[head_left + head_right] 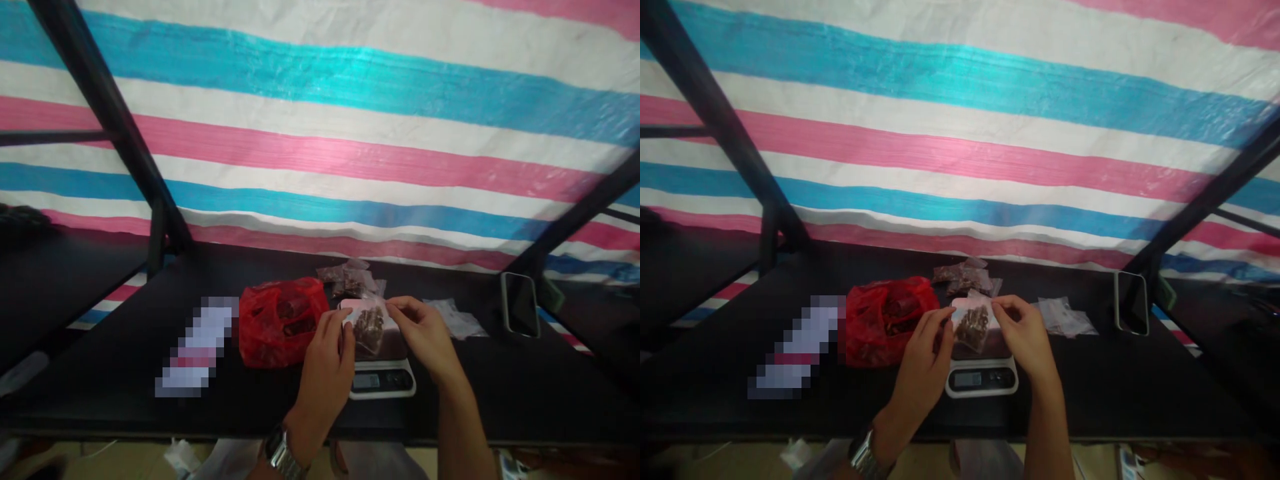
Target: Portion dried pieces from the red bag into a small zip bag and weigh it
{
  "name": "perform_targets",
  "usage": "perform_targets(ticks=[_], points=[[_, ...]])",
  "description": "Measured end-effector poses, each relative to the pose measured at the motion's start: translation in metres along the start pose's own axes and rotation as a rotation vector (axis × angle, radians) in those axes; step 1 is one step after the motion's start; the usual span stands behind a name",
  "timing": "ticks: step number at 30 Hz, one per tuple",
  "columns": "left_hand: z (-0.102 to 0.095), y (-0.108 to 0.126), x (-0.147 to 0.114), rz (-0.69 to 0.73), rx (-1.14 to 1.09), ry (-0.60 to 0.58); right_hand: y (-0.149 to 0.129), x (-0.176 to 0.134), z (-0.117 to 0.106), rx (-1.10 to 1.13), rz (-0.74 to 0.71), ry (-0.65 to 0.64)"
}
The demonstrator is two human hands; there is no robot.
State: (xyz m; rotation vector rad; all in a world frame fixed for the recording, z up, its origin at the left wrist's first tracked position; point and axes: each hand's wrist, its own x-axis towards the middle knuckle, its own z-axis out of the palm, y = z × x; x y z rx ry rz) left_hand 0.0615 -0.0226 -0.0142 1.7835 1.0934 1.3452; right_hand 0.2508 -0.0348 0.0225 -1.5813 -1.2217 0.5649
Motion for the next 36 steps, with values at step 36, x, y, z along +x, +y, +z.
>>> perform_targets(ticks=[36], points=[[-0.041,-0.015,0.005,0.345,0.199,0.384,0.021,0.019,0.011,-0.127,-0.006,0.44]])
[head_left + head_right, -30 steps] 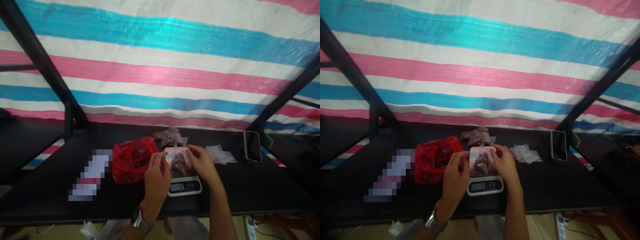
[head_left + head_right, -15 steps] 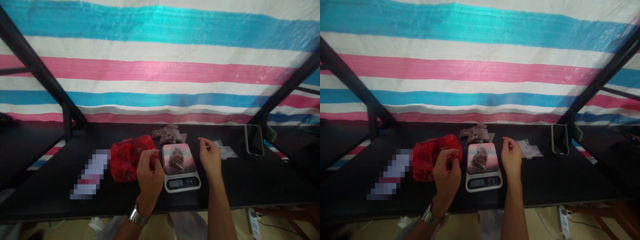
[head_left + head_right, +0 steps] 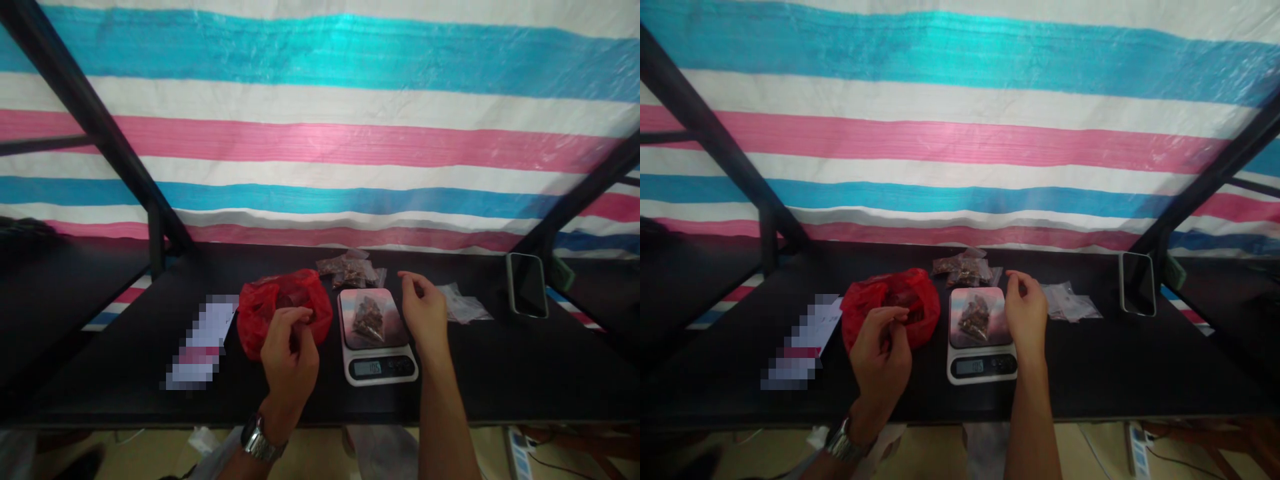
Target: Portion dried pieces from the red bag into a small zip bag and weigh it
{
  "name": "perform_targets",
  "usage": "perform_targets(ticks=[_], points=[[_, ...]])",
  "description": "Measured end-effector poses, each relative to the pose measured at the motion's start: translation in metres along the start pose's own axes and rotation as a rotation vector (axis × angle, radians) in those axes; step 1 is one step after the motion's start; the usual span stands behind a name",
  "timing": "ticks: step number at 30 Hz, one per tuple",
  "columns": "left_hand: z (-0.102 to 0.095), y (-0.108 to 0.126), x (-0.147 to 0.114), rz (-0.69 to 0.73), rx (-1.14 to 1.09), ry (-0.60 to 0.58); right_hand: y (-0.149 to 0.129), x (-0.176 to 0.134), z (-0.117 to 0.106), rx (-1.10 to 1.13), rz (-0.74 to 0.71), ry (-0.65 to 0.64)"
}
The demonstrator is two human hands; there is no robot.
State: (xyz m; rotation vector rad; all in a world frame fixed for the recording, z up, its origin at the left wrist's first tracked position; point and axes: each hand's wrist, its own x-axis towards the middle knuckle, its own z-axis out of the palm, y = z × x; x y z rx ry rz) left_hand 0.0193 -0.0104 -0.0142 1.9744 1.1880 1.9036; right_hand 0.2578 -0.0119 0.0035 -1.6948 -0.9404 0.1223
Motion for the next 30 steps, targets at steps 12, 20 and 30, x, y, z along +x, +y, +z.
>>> perform_targets(ticks=[12,20,30], points=[[-0.017,-0.007,0.007,0.006,0.011,0.067,-0.008,-0.001,0.002,-0.053,-0.029,-0.004],[-0.011,-0.002,0.008,0.066,-0.013,0.075,-0.009,-0.001,0.005,-0.114,-0.028,0.016],[-0.005,0.001,0.006,0.056,-0.027,0.059,0.003,-0.006,0.001,-0.298,0.0,-0.106]])
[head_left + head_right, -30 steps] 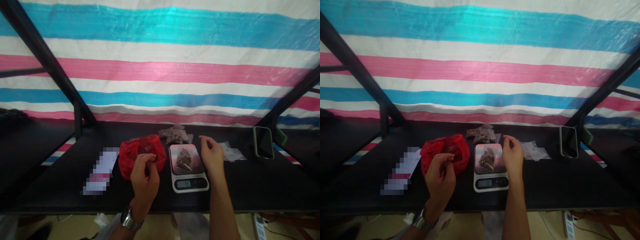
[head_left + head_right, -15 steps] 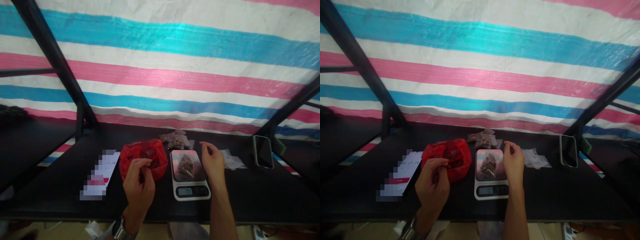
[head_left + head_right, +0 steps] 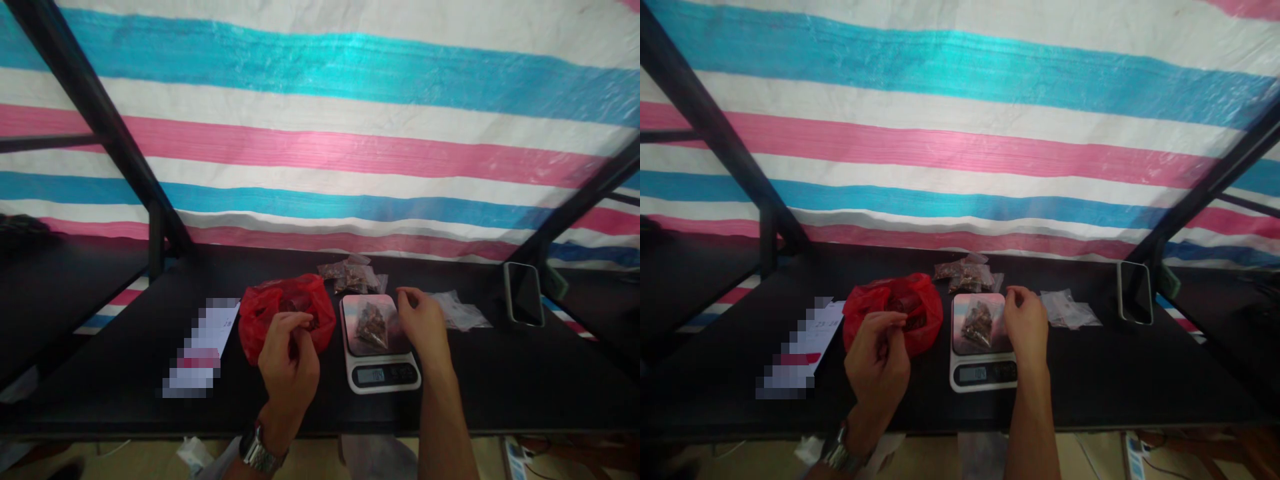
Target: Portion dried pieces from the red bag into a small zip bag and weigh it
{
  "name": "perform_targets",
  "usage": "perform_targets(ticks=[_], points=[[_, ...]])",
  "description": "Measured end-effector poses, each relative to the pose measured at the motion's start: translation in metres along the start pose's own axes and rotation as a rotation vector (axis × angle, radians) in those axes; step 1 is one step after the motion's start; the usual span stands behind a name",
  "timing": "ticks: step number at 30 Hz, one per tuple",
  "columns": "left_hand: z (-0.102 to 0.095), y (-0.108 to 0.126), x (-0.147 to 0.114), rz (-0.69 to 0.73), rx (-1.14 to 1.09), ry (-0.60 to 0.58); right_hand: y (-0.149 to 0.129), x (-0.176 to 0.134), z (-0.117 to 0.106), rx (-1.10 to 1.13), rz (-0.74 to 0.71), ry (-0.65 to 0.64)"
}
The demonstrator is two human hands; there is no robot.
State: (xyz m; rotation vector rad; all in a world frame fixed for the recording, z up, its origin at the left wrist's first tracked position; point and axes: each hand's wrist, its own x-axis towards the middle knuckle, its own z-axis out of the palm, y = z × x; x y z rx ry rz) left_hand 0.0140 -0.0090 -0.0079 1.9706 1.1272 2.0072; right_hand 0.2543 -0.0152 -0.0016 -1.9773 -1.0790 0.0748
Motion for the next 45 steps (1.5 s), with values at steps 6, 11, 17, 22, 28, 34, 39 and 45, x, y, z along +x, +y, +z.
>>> perform_targets(ticks=[6,11,17,22,28,34,39,45], points=[[0.011,0.019,-0.011,0.006,-0.12,-0.109,-0.002,-0.002,0.004,-0.1,-0.033,-0.094],[0.02,0.033,-0.023,0.013,-0.194,-0.229,-0.01,-0.004,0.012,-0.126,-0.058,-0.178],[0.022,0.032,-0.02,-0.008,-0.211,-0.253,-0.014,-0.005,0.018,-0.141,-0.038,-0.205],[0.019,0.03,-0.016,-0.041,-0.222,-0.157,-0.024,-0.005,0.006,0.027,-0.135,-0.247],[0.022,0.027,-0.017,-0.435,-0.354,-0.356,-0.065,-0.021,-0.013,0.582,-0.319,-0.534],[0.027,0.03,-0.017,-0.97,-0.664,-0.215,-0.102,-0.04,0.006,0.656,-0.251,-0.531],[0.025,0.032,-0.005,-1.379,-0.953,0.161,-0.114,-0.049,0.02,0.534,-0.337,-0.537],[0.024,0.041,0.013,-1.616,-1.123,0.431,-0.109,-0.054,0.034,0.367,-0.404,-0.69]])
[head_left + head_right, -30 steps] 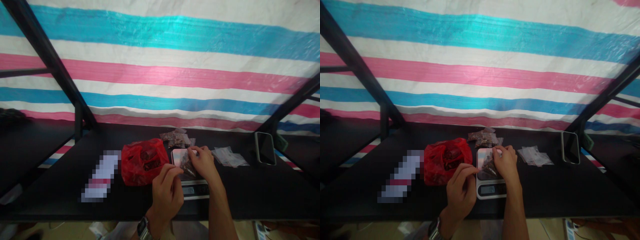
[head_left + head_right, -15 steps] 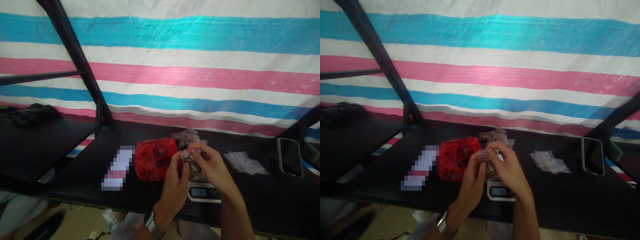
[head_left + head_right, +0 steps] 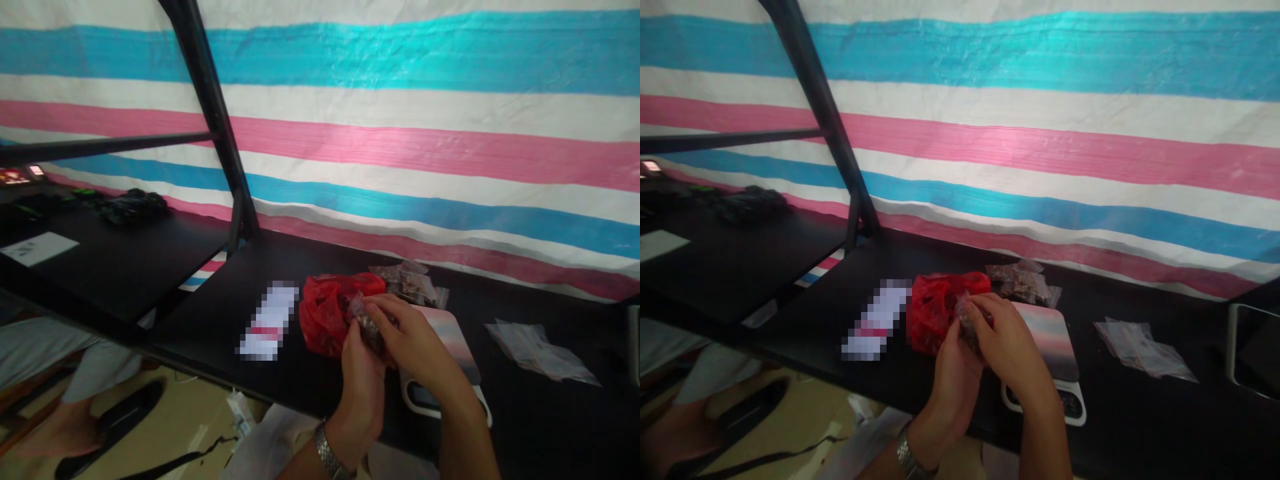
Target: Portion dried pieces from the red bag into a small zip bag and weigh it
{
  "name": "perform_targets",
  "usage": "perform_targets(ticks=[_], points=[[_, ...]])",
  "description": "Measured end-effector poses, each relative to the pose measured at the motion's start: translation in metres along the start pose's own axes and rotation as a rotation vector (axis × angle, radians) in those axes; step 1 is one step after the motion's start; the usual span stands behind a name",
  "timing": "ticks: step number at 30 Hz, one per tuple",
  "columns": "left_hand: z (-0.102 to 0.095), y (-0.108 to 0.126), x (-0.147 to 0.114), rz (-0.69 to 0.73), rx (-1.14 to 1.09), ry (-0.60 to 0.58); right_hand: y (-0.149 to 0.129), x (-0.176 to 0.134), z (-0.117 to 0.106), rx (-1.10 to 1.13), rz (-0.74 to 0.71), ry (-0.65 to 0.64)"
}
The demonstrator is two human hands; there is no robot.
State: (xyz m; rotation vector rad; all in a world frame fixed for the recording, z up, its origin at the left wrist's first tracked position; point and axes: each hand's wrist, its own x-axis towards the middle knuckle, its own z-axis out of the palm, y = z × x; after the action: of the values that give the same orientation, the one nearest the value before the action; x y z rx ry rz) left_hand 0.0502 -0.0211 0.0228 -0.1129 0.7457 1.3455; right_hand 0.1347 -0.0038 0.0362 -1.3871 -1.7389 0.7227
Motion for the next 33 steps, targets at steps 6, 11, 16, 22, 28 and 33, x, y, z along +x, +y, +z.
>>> perform_targets(ticks=[6,11,16,22,28,33], points=[[0.0,0.001,-0.006,-0.122,0.018,-0.024,0.001,0.002,-0.004,-0.091,0.002,0.019],[-0.011,-0.004,-0.005,-0.052,0.048,-0.054,-0.003,0.003,-0.003,-0.098,0.007,0.027],[-0.021,-0.007,-0.002,-0.006,0.158,-0.106,0.002,0.0,0.002,-0.124,0.008,-0.007],[-0.02,-0.002,-0.002,-0.12,0.209,-0.105,0.006,-0.001,0.002,-0.172,0.019,-0.057],[-0.014,0.002,-0.001,-0.151,0.198,-0.063,0.004,-0.003,0.001,-0.142,0.028,-0.063],[-0.025,-0.009,0.011,-0.102,0.217,-0.122,0.007,-0.003,-0.001,-0.124,0.024,-0.03]])
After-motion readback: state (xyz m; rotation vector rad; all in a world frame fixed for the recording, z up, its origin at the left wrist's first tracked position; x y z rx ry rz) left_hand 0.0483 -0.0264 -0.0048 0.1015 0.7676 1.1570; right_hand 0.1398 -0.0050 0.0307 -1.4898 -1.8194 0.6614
